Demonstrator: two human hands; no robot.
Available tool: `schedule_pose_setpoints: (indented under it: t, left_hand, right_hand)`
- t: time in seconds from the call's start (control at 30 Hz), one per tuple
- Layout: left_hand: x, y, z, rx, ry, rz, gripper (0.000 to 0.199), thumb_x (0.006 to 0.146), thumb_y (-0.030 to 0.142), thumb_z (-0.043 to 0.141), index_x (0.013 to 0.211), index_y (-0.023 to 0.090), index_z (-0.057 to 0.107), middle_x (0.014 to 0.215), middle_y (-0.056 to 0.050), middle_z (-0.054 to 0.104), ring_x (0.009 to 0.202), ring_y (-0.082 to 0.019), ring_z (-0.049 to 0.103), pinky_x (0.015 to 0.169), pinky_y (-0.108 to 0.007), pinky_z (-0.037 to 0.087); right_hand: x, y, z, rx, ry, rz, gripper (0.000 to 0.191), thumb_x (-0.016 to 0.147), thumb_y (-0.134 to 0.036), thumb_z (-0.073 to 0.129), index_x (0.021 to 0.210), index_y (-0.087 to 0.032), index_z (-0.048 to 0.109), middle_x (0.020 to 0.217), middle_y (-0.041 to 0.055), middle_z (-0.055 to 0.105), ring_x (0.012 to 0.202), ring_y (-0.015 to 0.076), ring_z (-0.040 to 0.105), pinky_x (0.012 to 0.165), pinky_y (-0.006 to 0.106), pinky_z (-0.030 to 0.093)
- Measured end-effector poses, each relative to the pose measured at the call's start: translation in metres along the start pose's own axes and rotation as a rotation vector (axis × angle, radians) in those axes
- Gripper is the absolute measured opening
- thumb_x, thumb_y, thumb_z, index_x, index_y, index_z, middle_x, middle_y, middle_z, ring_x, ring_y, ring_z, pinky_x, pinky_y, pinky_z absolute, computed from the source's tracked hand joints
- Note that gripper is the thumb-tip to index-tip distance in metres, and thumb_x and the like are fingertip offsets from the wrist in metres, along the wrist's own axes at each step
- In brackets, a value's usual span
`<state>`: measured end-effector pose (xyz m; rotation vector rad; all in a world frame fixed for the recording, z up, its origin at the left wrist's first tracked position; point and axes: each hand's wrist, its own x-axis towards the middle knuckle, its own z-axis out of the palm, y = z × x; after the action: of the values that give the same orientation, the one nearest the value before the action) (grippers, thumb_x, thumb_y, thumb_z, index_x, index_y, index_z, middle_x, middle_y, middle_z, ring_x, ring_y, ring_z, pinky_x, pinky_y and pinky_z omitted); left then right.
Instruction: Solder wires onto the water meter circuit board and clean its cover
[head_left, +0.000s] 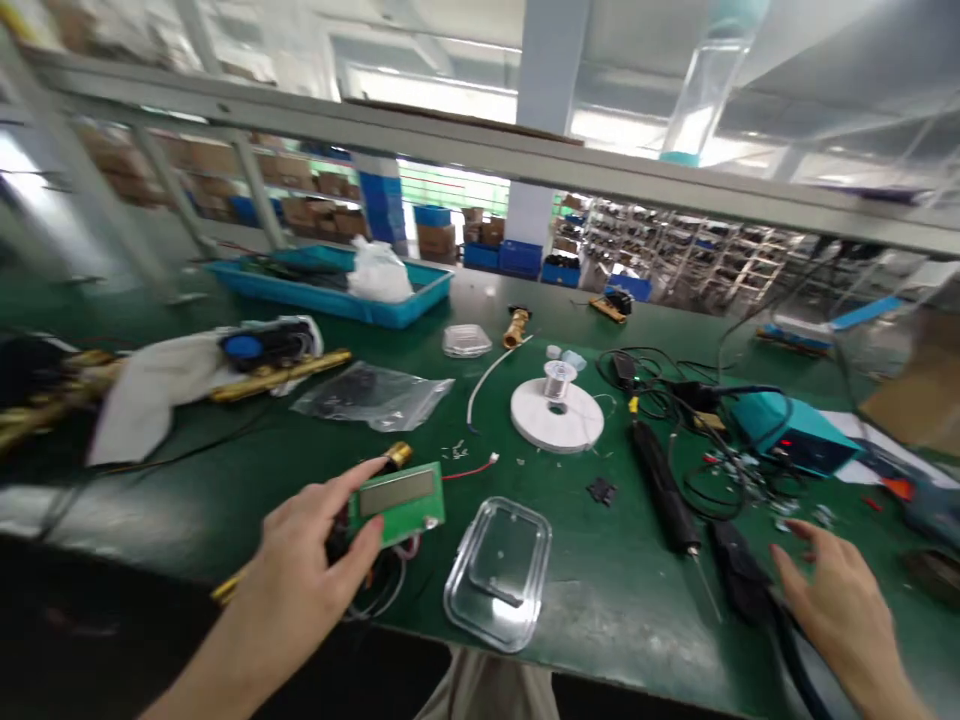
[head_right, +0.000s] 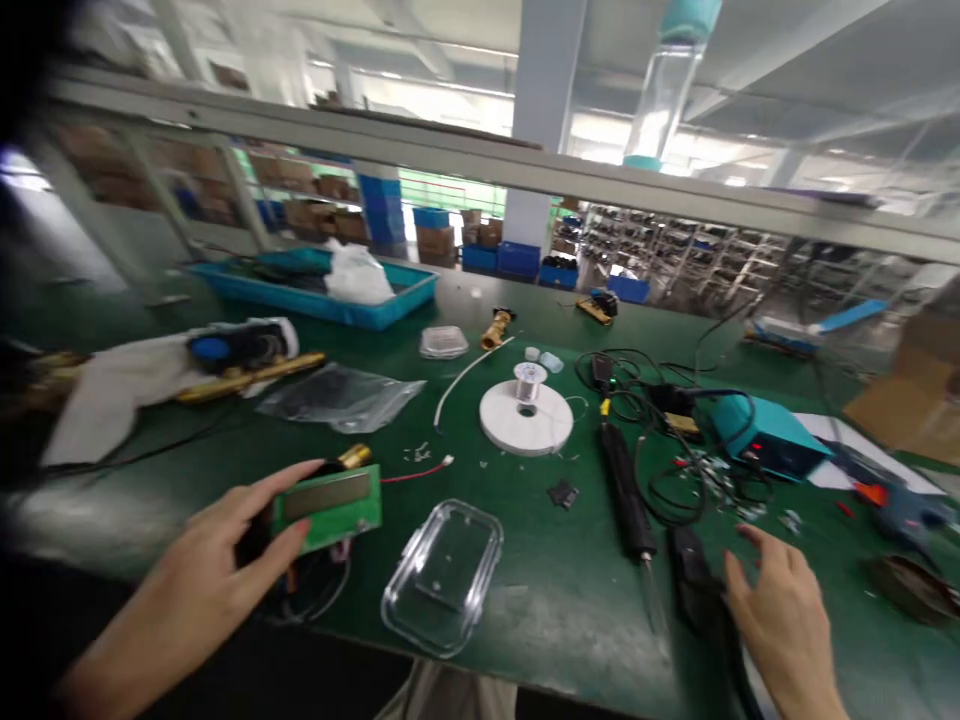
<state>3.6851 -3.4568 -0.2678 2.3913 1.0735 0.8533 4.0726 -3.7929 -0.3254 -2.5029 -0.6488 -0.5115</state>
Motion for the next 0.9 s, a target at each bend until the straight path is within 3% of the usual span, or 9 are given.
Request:
schedule_pose_setpoints:
  t: [0.1, 0.23, 0.33, 0.4, 0.47, 0.53, 0.63, 0.73, 0.9]
  left_hand:
    - [-0.002, 0.006, -0.007, 0.023, -0.053, -0.02, 0.045, 0.085, 0.039, 0.045, 0.126, 0.022, 0.051, 0.08, -0.002, 0.057, 0.079, -0.021, 0.055, 0.084, -0.042, 0.044]
    - [-0.006, 0.016, -0.009, 0.021, -0.08, -0.035, 0.042, 0.087, 0.032, 0.044, 0.127, 0.023, 0.051, 0.083, -0.002, 0.059, 0.082, -0.021, 0.056, 0.088, -0.042, 0.043]
    - [-0.008, 0.017, -0.011, 0.027, -0.057, -0.006, 0.04, 0.086, 0.027, 0.045, 0.126, 0.024, 0.051, 0.093, -0.003, 0.062, 0.091, -0.022, 0.056, 0.092, -0.044, 0.04]
    - [-0.009, 0.017, -0.012, 0.037, -0.035, 0.019, 0.04, 0.086, 0.024, 0.044, 0.126, 0.024, 0.051, 0.1, -0.005, 0.063, 0.096, -0.022, 0.056, 0.095, -0.045, 0.039]
    - [-0.009, 0.017, -0.015, 0.038, -0.03, 0.03, 0.04, 0.087, 0.022, 0.044, 0.126, 0.023, 0.051, 0.103, -0.005, 0.063, 0.098, -0.022, 0.055, 0.097, -0.045, 0.038]
    - [-0.009, 0.017, -0.017, 0.018, -0.05, 0.029, 0.039, 0.087, 0.022, 0.044, 0.126, 0.023, 0.051, 0.105, -0.005, 0.062, 0.098, -0.022, 0.055, 0.096, -0.045, 0.038]
    - [-0.011, 0.015, -0.019, -0.053, -0.075, -0.019, 0.041, 0.088, 0.025, 0.046, 0.129, 0.025, 0.047, 0.11, -0.005, 0.061, 0.097, -0.02, 0.056, 0.091, -0.04, 0.043]
    - [-0.014, 0.013, -0.017, -0.165, -0.066, -0.088, 0.044, 0.087, 0.027, 0.048, 0.131, 0.025, 0.043, 0.115, -0.005, 0.059, 0.097, -0.019, 0.057, 0.088, -0.036, 0.046]
    - [-0.019, 0.012, -0.012, -0.284, -0.104, -0.092, 0.023, 0.087, 0.031, 0.051, 0.107, 0.021, 0.056, 0.094, -0.001, 0.065, 0.083, -0.016, 0.061, 0.078, -0.029, 0.049]
  right_hand:
    - [-0.014, -0.074, 0.013, 0.105, -0.032, -0.299, 0.033, 0.08, -0.045, 0.048, 0.102, -0.024, 0.059, 0.096, 0.0095, 0.06, 0.084, 0.027, 0.058, 0.075, 0.043, 0.049]
    - [-0.042, -0.204, 0.025, 0.449, -0.133, -0.699, 0.018, 0.087, -0.032, 0.052, 0.103, -0.024, 0.057, 0.096, 0.0054, 0.063, 0.088, 0.0194, 0.059, 0.076, 0.034, 0.053]
    - [-0.053, -0.281, 0.033, 0.568, -0.203, -0.964, 0.033, 0.086, -0.024, 0.057, 0.118, -0.021, 0.051, 0.107, 0.0077, 0.062, 0.098, 0.0196, 0.057, 0.083, 0.036, 0.054]
    - [-0.053, -0.313, 0.038, 0.59, -0.236, -1.059, 0.046, 0.082, -0.024, 0.062, 0.125, -0.019, 0.046, 0.113, 0.0094, 0.06, 0.104, 0.0214, 0.055, 0.087, 0.039, 0.054]
    - [-0.05, -0.33, 0.041, 0.592, -0.258, -1.132, 0.047, 0.08, -0.023, 0.064, 0.123, -0.018, 0.046, 0.113, 0.0097, 0.06, 0.106, 0.0221, 0.054, 0.088, 0.041, 0.053]
    - [-0.047, -0.338, 0.044, 0.57, -0.255, -1.203, 0.036, 0.083, -0.024, 0.061, 0.116, -0.017, 0.05, 0.107, 0.0087, 0.062, 0.103, 0.0214, 0.055, 0.088, 0.04, 0.053]
    - [-0.046, -0.339, 0.045, 0.469, -0.196, -1.3, 0.025, 0.089, -0.024, 0.053, 0.111, -0.013, 0.054, 0.103, 0.0098, 0.063, 0.1, 0.0217, 0.056, 0.088, 0.04, 0.052]
    - [-0.046, -0.336, 0.045, 0.387, -0.094, -1.357, 0.027, 0.091, -0.022, 0.046, 0.114, -0.008, 0.053, 0.107, 0.0136, 0.063, 0.102, 0.0235, 0.056, 0.089, 0.041, 0.052]
    - [-0.048, -0.327, 0.051, 0.367, -0.042, -1.351, 0.032, 0.092, -0.019, 0.044, 0.121, -0.007, 0.05, 0.112, 0.0151, 0.061, 0.107, 0.0243, 0.055, 0.093, 0.042, 0.049]
